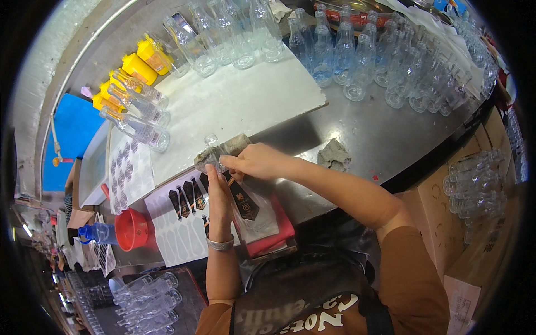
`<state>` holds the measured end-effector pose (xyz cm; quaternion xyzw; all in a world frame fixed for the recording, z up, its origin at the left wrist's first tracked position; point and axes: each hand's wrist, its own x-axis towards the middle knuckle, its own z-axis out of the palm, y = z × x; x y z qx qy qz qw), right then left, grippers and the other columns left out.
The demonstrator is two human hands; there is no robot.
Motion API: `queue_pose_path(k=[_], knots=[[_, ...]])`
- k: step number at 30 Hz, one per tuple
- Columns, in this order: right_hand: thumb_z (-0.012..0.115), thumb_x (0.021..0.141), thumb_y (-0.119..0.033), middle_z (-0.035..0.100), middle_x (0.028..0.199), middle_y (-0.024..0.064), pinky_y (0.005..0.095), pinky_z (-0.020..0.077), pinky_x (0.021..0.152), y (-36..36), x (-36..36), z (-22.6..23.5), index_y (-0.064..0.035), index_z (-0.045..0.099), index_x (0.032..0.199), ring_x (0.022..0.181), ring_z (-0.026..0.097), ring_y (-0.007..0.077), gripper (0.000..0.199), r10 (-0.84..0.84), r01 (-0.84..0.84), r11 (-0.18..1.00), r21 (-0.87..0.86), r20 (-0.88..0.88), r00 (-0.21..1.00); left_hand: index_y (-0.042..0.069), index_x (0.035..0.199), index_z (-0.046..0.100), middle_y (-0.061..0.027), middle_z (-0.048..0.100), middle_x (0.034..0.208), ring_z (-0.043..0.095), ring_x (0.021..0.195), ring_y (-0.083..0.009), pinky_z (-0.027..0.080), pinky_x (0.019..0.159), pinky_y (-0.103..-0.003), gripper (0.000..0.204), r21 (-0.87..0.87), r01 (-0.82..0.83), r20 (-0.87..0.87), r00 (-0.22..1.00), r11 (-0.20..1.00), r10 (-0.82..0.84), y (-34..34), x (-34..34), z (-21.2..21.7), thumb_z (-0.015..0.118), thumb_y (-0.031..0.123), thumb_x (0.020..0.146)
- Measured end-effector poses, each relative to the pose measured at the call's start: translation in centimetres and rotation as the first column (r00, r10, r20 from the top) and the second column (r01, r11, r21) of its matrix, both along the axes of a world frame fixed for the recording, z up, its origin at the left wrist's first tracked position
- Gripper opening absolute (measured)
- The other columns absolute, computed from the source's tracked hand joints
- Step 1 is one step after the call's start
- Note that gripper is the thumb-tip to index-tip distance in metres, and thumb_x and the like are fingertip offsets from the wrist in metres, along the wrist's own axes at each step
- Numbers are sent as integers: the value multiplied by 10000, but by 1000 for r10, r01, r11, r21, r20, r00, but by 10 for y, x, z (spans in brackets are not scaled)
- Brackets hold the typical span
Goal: The person applies adhesive labels to clear plastic bottles one by one. They peel each label from a sheet, place it on a bottle, and smooth it with a black squeegee tool before setting the bottle aside.
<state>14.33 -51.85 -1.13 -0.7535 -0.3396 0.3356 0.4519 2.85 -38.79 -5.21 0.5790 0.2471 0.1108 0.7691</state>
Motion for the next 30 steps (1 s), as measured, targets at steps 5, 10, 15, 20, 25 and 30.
queue_pose_path(k=[5, 10, 15, 20, 25, 30], knots=[[561, 918, -561, 716, 780, 174, 388, 520, 717, -12, -6, -5, -39, 758, 801, 749, 689, 312, 570, -18, 14, 998, 53, 72, 997, -26, 918, 664, -63, 638, 809, 595, 759, -139, 480, 744, -286, 575, 135, 54, -41, 998, 989, -49, -7, 4, 20, 393, 454, 1084], [571, 911, -560, 719, 804, 172, 384, 520, 724, -12, -9, -4, -22, 751, 815, 756, 689, 303, 576, -48, 44, 995, 88, 45, 998, -30, 926, 665, -87, 666, 832, 615, 775, -150, 487, 757, -295, 546, 189, 70, 12, 997, 980, -74, -13, -1, 30, 391, 413, 1091], [532, 973, -543, 749, 893, 129, 350, 510, 807, -20, -10, -6, -17, 758, 930, 835, 692, 235, 574, -71, 102, 979, 174, -181, 981, 6, 1107, 628, -74, 692, 975, 644, 792, -147, 510, 771, -283, 623, -89, 18, 27, 1000, 996, -15, -9, -1, 13, 340, 556, 1064], [625, 953, -95, 668, 1161, 45, 281, 496, 928, -39, -17, 0, 13, 628, 1247, 1040, 615, 102, 313, -221, 333, 855, 399, -300, 928, 13, 1274, 576, -118, 705, 1094, 687, 880, -178, 529, 809, -297, 642, -70, 83, 64, 995, 994, -79, -8, -10, 0, 294, 552, 1068], [623, 880, -20, 676, 1074, 116, 301, 524, 875, -28, -21, 10, 15, 627, 1183, 971, 653, 160, 305, -415, 302, 833, 464, 164, 895, -12, 1299, 558, -162, 701, 1118, 694, 906, -219, 548, 803, -320, 652, 11, 120, 45, 992, 993, -120, -13, -12, 6, 256, 524, 1081], [629, 869, -23, 684, 1025, 139, 318, 533, 827, -26, -16, 27, 6, 642, 1151, 923, 681, 233, 284, -321, 183, 864, 469, 234, 918, -10, 1334, 516, -130, 691, 1130, 671, 990, -190, 535, 851, -311, 616, -62, 147, 119, 983, 987, -139, -10, -14, 4, 281, 503, 1087]])
